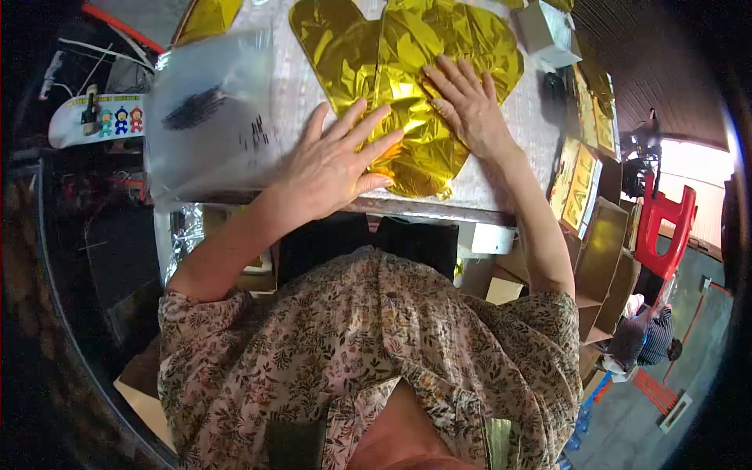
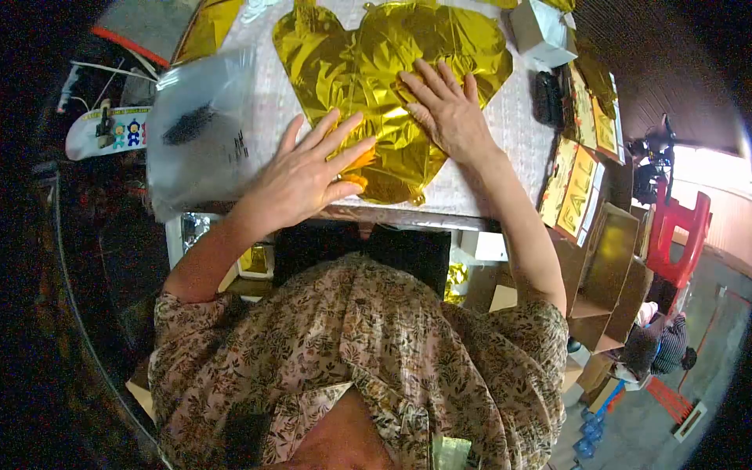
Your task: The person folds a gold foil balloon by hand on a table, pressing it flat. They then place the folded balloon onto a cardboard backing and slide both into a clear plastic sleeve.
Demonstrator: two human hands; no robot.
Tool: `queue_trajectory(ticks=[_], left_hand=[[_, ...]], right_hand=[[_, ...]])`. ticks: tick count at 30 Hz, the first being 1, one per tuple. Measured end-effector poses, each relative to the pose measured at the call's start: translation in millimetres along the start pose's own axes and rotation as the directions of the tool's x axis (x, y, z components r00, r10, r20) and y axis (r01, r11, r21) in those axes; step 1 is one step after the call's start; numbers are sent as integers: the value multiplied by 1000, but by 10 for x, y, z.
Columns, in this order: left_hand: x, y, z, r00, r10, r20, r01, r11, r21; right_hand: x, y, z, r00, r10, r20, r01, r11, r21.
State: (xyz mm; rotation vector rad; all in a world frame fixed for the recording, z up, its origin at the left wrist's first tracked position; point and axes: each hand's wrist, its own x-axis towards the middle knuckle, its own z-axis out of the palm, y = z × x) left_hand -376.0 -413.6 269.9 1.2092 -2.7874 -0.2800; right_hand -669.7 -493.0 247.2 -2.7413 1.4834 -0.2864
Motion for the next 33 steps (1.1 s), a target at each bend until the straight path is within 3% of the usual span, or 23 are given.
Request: queue_trajectory(ticks=[9, 12, 16, 17, 19, 27, 29, 33], left_hand=[[161, -231, 43, 999, 33, -2, -33, 998, -54], [184, -309, -42, 980, -78, -182, 74, 997, -27], [82, -379, 72, 955, -103, -278, 102, 995, -19], [62, -383, 97, 956, -109, -273, 107, 994, -22], [44, -392, 141, 955, -122, -272, 121, 992, -18], [27, -400, 148, 956, -121, -267, 121, 992, -14], [27, -404, 145, 955, -114, -273, 116, 993, -8], [47, -351, 117, 955, -123, -271, 121, 992, -24]], right_hand=[[164, 229, 48, 999, -36, -8, 35, 996, -79], [159, 293, 121, 997, -57, -51, 56, 998, -18], [125, 320, 208, 981, -115, -159, 126, 990, 61], [153, 213, 73, 981, -117, -155, 128, 989, 67], [183, 41, -200, 999, 1, 43, -6, 991, 133], [204, 3, -154, 994, 42, 99, -53, 993, 109], [211, -3, -74, 997, -22, -73, 23, 1000, 13], [149, 198, 208, 993, -63, -98, 59, 997, -49]])
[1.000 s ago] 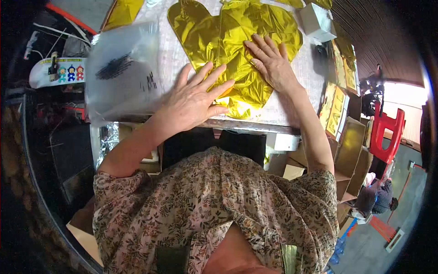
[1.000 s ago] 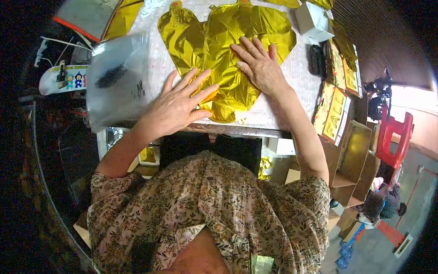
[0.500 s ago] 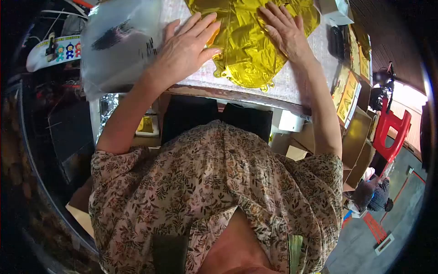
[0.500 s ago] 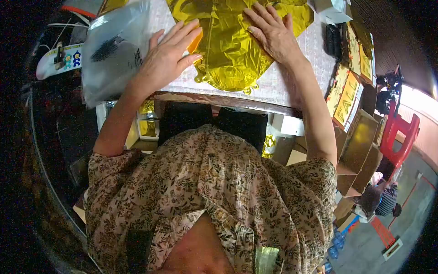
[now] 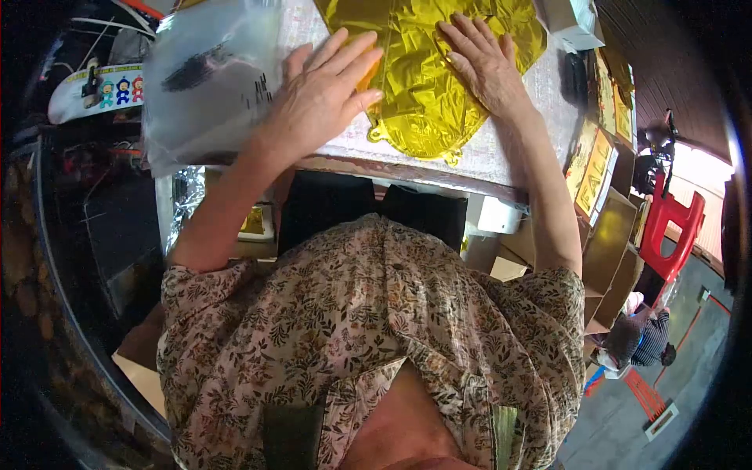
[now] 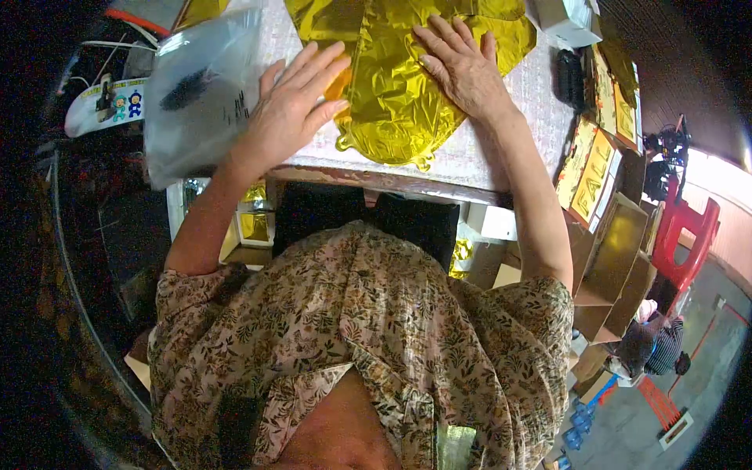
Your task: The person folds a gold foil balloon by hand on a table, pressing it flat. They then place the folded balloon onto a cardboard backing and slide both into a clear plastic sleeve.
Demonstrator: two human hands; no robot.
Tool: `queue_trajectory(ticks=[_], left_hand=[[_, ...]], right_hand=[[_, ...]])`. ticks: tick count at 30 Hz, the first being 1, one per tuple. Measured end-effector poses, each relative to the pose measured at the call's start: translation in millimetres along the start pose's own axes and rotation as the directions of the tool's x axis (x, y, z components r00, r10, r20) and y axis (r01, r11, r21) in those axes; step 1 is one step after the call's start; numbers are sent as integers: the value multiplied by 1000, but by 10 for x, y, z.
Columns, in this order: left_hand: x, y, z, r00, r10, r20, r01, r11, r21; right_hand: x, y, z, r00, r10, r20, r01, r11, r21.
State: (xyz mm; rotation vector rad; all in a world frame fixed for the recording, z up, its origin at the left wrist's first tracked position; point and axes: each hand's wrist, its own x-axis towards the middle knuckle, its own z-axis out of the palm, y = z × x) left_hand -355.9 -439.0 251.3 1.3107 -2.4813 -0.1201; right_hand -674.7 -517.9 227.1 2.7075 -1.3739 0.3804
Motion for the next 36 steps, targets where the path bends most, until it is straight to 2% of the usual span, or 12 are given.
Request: queue_trajectory(ticks=[2, 5, 16, 21, 23, 26, 28, 29, 32, 34, 35, 36], left_hand=[[40, 54, -14, 999, 20, -28, -20, 1000, -3], [26, 207, -52, 987, 160, 17, -157, 981, -118], [81, 295, -228, 986, 142, 86, -116, 959, -258], [194, 368, -351, 985, 169, 43, -159, 971, -179], [305, 408, -426, 981, 194, 28, -186, 964, -188], [656, 529, -539, 972, 235, -18, -233, 950, -206], [1029, 631, -491, 936, 340, -94, -353, 889, -292], [1272, 740, -496, 900, 413, -143, -437, 857, -272], [2067, 1054, -222, 790, 533, -303, -605, 755, -251], [2657, 1335, -30, 742, 596, -306, -658, 733, -169], [2944, 1471, 72, 716, 639, -279, -683, 725, -90], [3187, 1628, 157, 689, 652, -316, -701, 710, -63]], right_hand=[[8, -39, -63, 1000, 8, -16, -6, 997, 78], [22, -83, -113, 998, 53, 36, -56, 995, 85], [23, -137, -143, 997, 67, 40, -69, 996, 54], [-3, -124, -177, 993, 117, -34, -109, 979, 173], [-33, -119, -454, 986, 145, -86, -122, 965, 232], [-202, 177, -938, 963, 136, -233, -126, 990, 58], [-382, 593, -1195, 882, 238, -407, -257, 966, 6], [-498, 874, -1248, 846, 340, -412, -364, 931, 20], [-897, 1715, -1267, 790, 469, -394, -570, 798, -194], [-1238, 2259, -1105, 816, 362, -451, -504, 827, -248], [-1268, 2327, -1093, 810, 365, -459, -513, 820, -254], [-1290, 2374, -1108, 813, 443, -378, -530, 832, -164]])
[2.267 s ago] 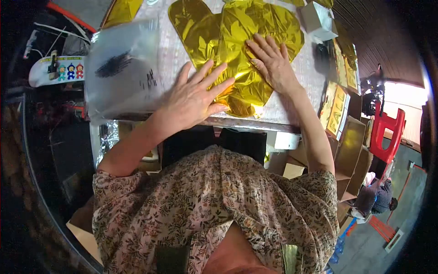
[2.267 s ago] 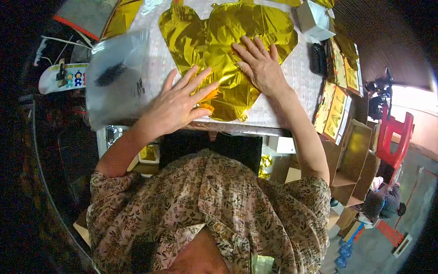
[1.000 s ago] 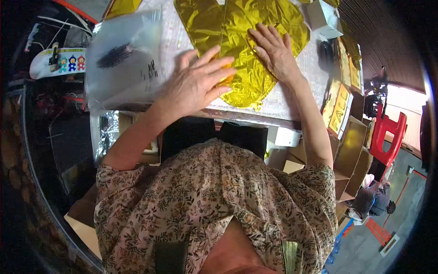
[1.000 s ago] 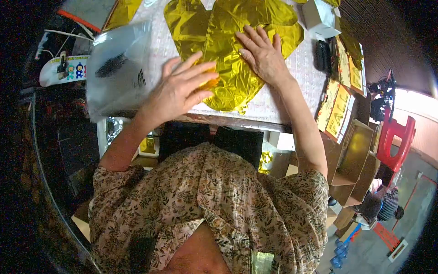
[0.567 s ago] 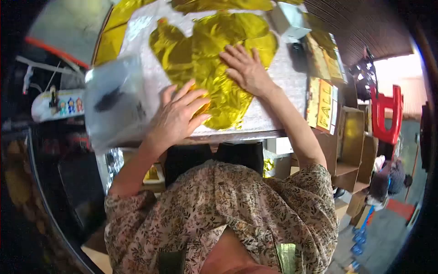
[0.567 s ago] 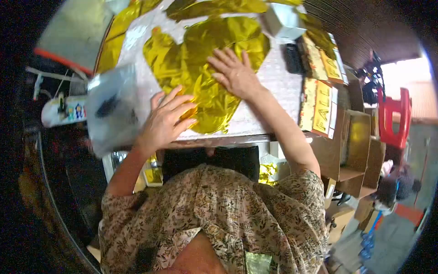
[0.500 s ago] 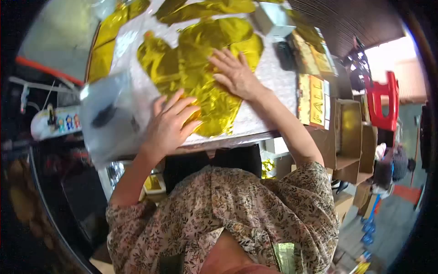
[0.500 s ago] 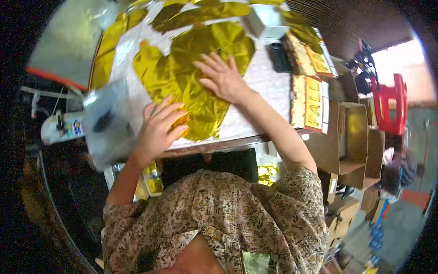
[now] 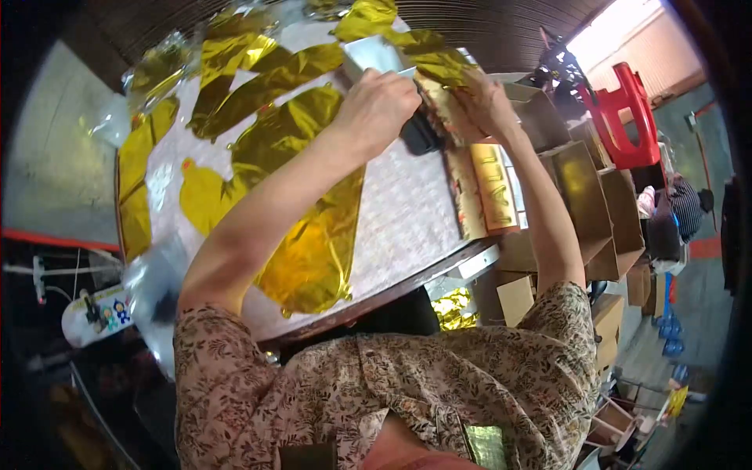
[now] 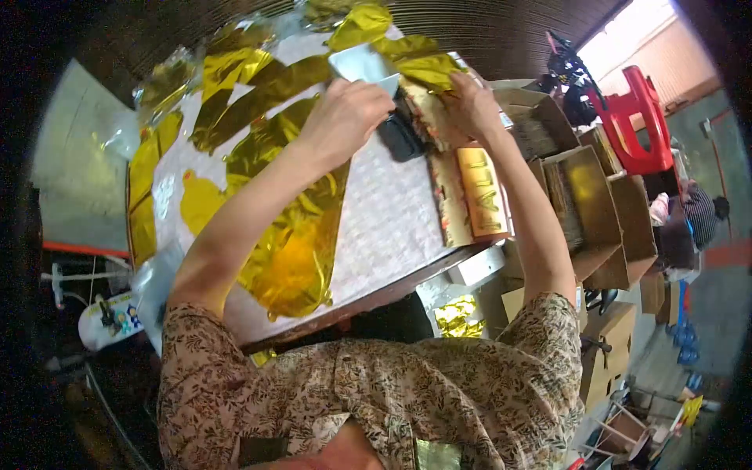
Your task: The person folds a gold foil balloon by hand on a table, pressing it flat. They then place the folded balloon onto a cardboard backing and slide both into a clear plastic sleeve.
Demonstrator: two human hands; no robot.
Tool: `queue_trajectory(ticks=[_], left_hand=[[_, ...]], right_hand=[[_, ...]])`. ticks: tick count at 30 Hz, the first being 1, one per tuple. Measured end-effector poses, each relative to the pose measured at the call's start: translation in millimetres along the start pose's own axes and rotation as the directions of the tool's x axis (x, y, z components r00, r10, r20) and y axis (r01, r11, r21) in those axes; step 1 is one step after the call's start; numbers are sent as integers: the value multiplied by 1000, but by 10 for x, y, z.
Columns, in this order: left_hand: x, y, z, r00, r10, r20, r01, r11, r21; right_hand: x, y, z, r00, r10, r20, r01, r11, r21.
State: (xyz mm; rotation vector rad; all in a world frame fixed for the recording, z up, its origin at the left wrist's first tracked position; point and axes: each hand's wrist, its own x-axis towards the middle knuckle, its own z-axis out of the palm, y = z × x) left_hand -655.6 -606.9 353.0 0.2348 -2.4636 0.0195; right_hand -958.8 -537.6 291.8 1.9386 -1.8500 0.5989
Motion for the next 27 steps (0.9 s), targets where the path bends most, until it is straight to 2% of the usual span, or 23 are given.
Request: queue_trajectory(ticks=[1, 2, 4, 5, 6, 7, 9, 11, 14, 15, 16, 18, 19, 20, 21, 22, 24, 25, 27], left_hand=[[207, -77, 183, 1000, 23, 0, -23, 999, 39], [403, -132, 375, 999, 50, -4, -50, 996, 77], [692, -224, 723, 996, 69, 49, -79, 970, 230], [779, -285, 931, 994, 107, -4, -102, 960, 261], [849, -282, 989, 994, 91, 52, -103, 932, 348], [883, -310, 1071, 994, 93, 62, -110, 918, 381], [940, -343, 1145, 993, 98, 71, -118, 904, 411], [976, -349, 1141, 971, 17, 238, -92, 948, 306], [983, -443, 1205, 977, -9, 211, -44, 969, 243], [1014, -459, 1144, 986, -26, 167, -8, 980, 198], [1069, -503, 1129, 983, -39, 180, 2, 980, 201], [1192, -640, 1126, 921, -301, 248, 298, 953, 49], [1202, -702, 1098, 915, -311, 256, 308, 950, 55], [1216, -768, 1064, 914, -351, 202, 373, 925, -80], [1241, -828, 1026, 907, -394, 148, 418, 882, -218], [1272, -905, 1017, 906, -397, 146, 421, 881, -215], [1315, -1040, 1002, 869, -428, 249, 484, 842, -239], [1314, -1060, 989, 852, -451, 266, 516, 809, -282], [1322, -1100, 966, 843, -455, 287, 528, 800, -283]], right_hand=[[11, 78, -19, 994, 44, 102, -51, 996, 70], [21, 88, -9, 993, -112, 28, 113, 991, -65], [-9, 11, -95, 972, 95, 217, -71, 990, -118], [-54, 31, -64, 985, 79, 154, -68, 995, -77], [-92, 54, -16, 994, 59, 88, -57, 998, -33], [-74, -4, -103, 981, 110, 159, -112, 994, 6], [-101, 15, -108, 976, 131, 171, -142, 989, 51], [-113, 27, -114, 971, 139, 197, -154, 986, 62], [-96, 30, -143, 967, 106, 231, -120, 992, 50], [47, -112, -371, 902, 195, 384, -253, 962, 104], [50, -110, -427, 913, 213, 348, -271, 954, 127], [-12, 77, -314, 913, 351, 208, -401, 865, 300], [54, 30, -429, 888, 414, 198, -459, 815, 353], [147, -12, -577, 859, 476, 189, -510, 760, 403], [197, 88, -594, 811, 523, 264, -580, 652, 489], [229, 125, -592, 813, 519, 265, -577, 653, 491], [277, 180, -588, 877, 468, 110, -454, 730, 512], [322, 187, -553, 897, 440, 45, -381, 718, 583], [389, 195, -507, 890, 454, 37, -383, 701, 602]])
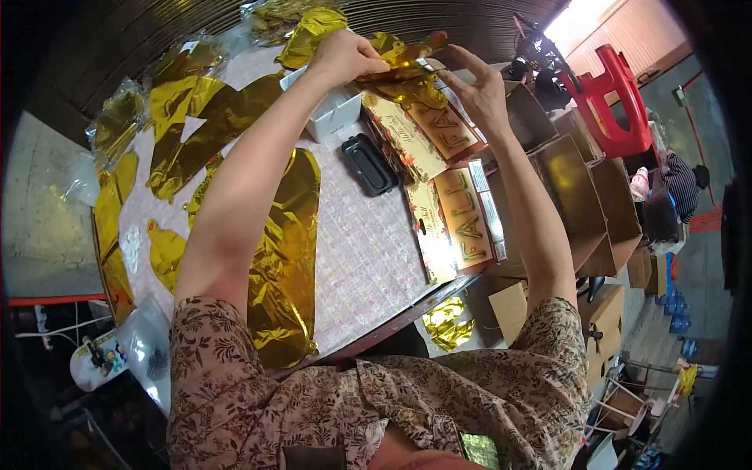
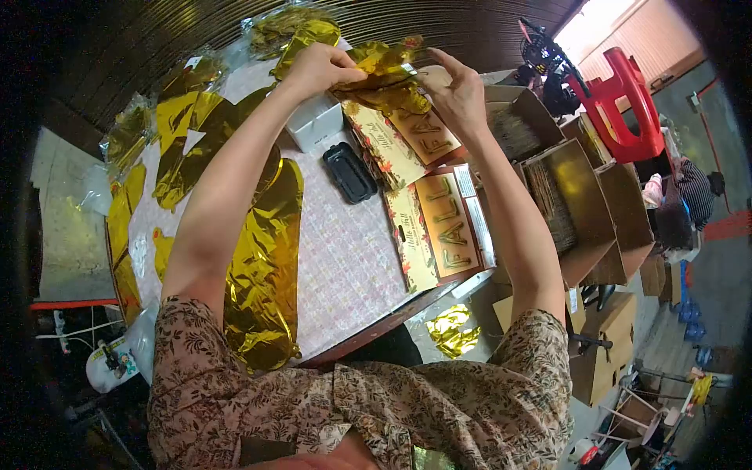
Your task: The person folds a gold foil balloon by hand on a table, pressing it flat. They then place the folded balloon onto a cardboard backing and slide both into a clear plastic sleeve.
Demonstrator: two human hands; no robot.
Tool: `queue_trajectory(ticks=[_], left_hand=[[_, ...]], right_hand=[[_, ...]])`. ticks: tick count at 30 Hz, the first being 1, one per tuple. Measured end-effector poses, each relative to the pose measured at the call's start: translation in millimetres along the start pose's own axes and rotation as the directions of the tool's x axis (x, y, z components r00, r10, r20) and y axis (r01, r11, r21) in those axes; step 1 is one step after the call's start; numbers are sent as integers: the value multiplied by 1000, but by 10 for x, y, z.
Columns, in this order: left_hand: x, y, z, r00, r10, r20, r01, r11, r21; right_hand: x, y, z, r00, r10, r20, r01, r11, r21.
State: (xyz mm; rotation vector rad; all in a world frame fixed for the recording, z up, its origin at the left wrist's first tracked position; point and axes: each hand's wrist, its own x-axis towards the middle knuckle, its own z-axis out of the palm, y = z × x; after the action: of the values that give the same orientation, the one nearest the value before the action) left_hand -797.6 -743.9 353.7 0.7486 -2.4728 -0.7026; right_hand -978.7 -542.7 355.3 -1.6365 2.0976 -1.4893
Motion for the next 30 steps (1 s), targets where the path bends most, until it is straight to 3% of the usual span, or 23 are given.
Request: queue_trajectory(ticks=[2, 4, 5, 7, 9, 11, 12, 13, 15, 16, 18, 19, 20, 21, 23, 25, 27, 28, 29, 30], left_hand=[[1, -27, -25, 1000, -20, 16, 20, 1000, -4], [21, -62, 12, 999, -53, 6, 53, 994, -91], [46, -106, 28, 998, -57, 2, 56, 994, -90], [78, -112, 5, 984, -177, 25, 165, 847, -505], [77, -45, -59, 980, -199, 0, 176, 864, -471], [144, -92, -40, 986, -165, 10, 142, 815, -562], [192, -149, -55, 997, -81, -4, 70, 879, -472], [192, -132, -62, 997, -82, 0, 72, 879, -471], [184, -84, -115, 995, -45, -94, -1, 899, -438], [314, -301, -72, 996, -24, -91, -20, 888, -458], [380, -358, -227, 991, -87, -103, 25, 867, -498], [387, -372, -331, 983, -150, -107, 69, 838, -542], [375, -378, -513, 981, -129, -145, 19, 806, -592], [314, -97, -848, 937, -348, -17, 295, 817, -495], [314, -183, -1087, 870, -395, -294, 126, 756, -643], [259, -333, -1407, 840, -386, -381, -98, 583, -806], [135, -313, -1838, 728, -366, -580, -98, 782, -616], [-19, -489, -2265, 900, -315, -300, -154, 416, -896], [-177, -650, -2616, 992, -109, -57, -60, -26, -998], [-187, -689, -2716, 991, -112, -69, -72, -16, -997]], right_hand=[[68, 7, 58, 1000, 6, -10, -6, 1000, 27], [122, 118, 103, 986, 157, 62, -166, 967, 194], [124, 168, 112, 986, 153, 66, -164, 967, 196], [145, 214, 139, 983, 166, 77, -169, 985, 32], [195, 220, 220, 989, 142, 50, -139, 989, -58], [317, 0, 331, 969, -199, 148, 242, 891, -384], [366, -162, 429, 966, -102, 236, 202, 868, -454], [566, 300, 702, 816, -534, 222, 578, 739, -345], [666, 305, 1036, 827, -418, 377, 544, 764, -347], [647, 324, 1160, 826, -421, 376, 546, 765, -343], [619, 341, 1352, 760, -458, 461, 650, 506, -568], [615, 257, 1351, 756, -464, 462, 654, 507, -562], [614, 117, 1312, 830, -163, 533, 505, 624, -596], [631, 31, 1305, 807, 150, 571, 332, 685, -648], [642, 143, 1337, 827, 90, 555, 328, 725, -606], [628, 153, 1341, 828, 97, 552, 339, 697, -632], [596, 185, 1379, 846, 63, 529, 355, 674, -648], [578, 214, 1395, 868, 31, 495, 341, 689, -640], [582, 232, 1408, 887, -2, 461, 329, 703, -631], [606, 127, 1366, 855, 95, 509, 291, 725, -625]])
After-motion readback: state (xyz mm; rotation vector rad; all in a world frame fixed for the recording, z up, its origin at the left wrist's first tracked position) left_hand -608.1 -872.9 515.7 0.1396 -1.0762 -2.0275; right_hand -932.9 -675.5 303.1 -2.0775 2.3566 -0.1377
